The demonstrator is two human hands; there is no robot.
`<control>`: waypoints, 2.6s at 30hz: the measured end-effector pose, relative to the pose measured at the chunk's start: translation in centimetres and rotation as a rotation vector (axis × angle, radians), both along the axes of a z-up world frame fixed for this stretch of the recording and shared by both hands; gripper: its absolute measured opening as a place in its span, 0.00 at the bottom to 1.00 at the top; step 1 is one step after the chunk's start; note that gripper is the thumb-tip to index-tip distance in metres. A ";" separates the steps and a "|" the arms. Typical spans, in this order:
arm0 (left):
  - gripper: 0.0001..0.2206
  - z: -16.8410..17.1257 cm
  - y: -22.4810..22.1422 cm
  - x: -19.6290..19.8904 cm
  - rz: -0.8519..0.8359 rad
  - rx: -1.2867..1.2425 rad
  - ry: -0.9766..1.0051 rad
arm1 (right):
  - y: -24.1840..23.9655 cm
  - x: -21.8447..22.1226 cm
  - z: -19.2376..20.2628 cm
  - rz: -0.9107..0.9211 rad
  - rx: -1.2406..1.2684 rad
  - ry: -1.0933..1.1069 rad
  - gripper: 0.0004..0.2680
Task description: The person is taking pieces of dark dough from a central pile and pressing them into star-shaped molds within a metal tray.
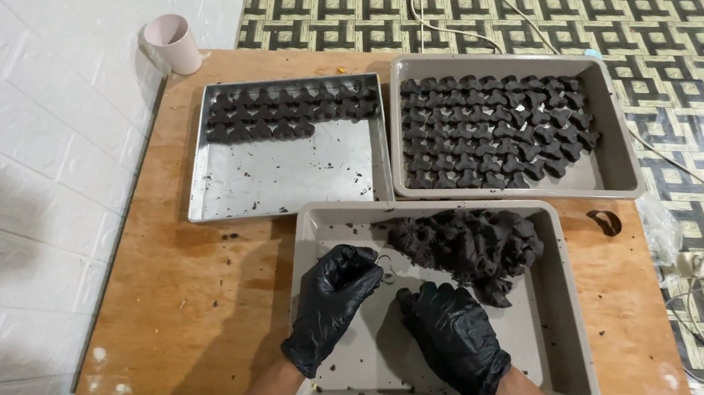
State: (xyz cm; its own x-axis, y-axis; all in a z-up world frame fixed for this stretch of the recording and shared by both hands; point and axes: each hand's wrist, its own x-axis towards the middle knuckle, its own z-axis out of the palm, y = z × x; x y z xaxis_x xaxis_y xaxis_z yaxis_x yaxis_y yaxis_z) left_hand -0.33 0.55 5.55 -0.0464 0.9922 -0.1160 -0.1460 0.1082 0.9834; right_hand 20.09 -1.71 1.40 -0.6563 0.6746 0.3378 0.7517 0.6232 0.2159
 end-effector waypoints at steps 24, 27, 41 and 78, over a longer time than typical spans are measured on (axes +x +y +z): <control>0.10 -0.5 0.2 -0.3 0.031 0.010 -0.053 | -0.8 -0.3 -1.0 -0.085 0.014 -0.041 0.11; 0.09 1.5 0.1 -1.2 0.072 0.173 0.083 | -0.5 -0.3 0.3 -0.051 -0.068 0.011 0.10; 0.15 -5.0 9.8 -20.3 0.996 0.576 0.272 | 12.2 -1.5 3.3 0.072 -0.428 0.295 0.16; 0.13 -6.9 11.1 -22.5 0.990 0.602 0.593 | 35.5 -11.7 -3.5 0.287 0.097 0.045 0.13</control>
